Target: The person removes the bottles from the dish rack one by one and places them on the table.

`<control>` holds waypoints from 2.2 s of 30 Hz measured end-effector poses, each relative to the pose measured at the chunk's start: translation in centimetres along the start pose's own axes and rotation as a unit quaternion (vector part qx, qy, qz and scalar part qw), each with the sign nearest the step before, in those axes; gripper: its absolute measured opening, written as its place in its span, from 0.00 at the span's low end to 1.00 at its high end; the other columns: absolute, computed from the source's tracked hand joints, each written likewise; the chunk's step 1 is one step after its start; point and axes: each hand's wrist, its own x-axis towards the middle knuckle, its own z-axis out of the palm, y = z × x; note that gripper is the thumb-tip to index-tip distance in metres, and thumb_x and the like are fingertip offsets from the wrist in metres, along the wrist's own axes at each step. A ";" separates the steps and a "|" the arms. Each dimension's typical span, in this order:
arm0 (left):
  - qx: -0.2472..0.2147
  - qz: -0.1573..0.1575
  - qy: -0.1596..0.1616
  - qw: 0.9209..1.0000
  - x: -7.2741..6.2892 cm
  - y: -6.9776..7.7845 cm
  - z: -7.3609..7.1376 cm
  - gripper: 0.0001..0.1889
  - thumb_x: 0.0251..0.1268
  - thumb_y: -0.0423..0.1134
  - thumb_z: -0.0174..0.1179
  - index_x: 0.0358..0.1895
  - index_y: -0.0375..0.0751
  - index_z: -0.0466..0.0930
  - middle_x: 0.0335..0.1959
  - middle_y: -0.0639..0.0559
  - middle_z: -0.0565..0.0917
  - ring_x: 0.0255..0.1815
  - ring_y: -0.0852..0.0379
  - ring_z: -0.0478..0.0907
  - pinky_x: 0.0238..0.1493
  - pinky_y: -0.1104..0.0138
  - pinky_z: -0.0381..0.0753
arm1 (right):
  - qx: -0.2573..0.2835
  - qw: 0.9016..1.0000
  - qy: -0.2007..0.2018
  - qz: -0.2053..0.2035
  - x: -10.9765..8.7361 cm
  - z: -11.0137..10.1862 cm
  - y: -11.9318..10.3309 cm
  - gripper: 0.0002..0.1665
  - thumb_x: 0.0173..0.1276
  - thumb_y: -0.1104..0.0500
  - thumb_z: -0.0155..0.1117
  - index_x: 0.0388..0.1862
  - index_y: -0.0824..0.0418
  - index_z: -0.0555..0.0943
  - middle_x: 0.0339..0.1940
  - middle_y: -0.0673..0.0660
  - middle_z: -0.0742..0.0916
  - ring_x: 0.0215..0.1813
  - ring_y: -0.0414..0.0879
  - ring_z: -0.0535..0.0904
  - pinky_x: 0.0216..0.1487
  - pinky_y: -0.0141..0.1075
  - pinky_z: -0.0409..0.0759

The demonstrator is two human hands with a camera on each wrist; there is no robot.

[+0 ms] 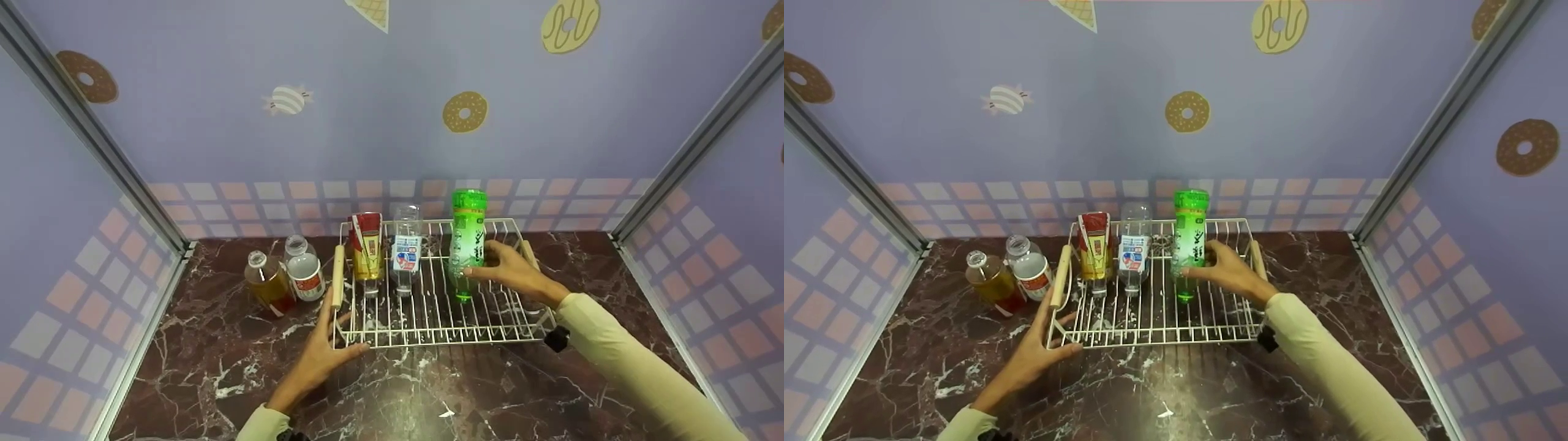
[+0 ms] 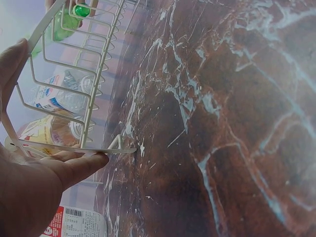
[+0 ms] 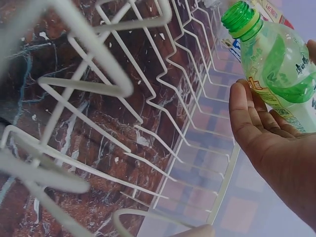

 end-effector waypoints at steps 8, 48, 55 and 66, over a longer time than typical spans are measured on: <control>-0.001 -0.005 0.000 1.000 0.1 0.1 -0.1 0.73 0.59 0.39 0.84 0.93 0.58 0.30 0.90 0.27 0.32 0.85 0.28 0.60 0.74 0.33 0.75 | 0.003 1.000 0.001 0.009 -1.6 -0.3 0.1 0.62 0.74 0.46 0.77 0.85 0.80 0.53 0.83 0.81 0.66 0.82 0.75 0.65 0.83 0.67 0.67; 0.002 -0.001 0.000 1.000 0.0 0.0 -0.1 0.72 0.60 0.38 0.84 0.93 0.64 0.31 0.91 0.33 0.29 0.85 0.29 0.61 0.65 0.45 0.88 | 0.020 0.995 -0.038 -0.093 -5.2 0.4 -1.9 0.44 0.74 0.56 0.78 0.81 0.71 0.70 0.62 0.65 0.88 0.58 0.55 0.88 0.59 0.48 0.92; 0.013 -0.003 0.002 1.000 0.1 0.0 -0.1 0.73 0.59 0.41 0.85 0.93 0.62 0.31 0.91 0.30 0.32 0.85 0.28 0.62 0.68 0.40 0.84 | 0.000 0.995 -0.032 -0.095 -5.7 0.7 -1.7 0.44 0.73 0.55 0.79 0.79 0.75 0.71 0.62 0.65 0.87 0.59 0.53 0.85 0.63 0.34 0.87; -0.019 -0.011 0.000 1.000 0.2 -0.1 0.0 0.73 0.59 0.36 0.84 0.93 0.60 0.31 0.90 0.27 0.34 0.86 0.27 0.59 0.69 0.39 0.83 | 0.026 0.992 -0.051 -0.112 -6.1 1.1 -1.3 0.39 0.69 0.61 0.81 0.72 0.75 0.75 0.59 0.67 0.86 0.57 0.57 0.84 0.60 0.38 0.89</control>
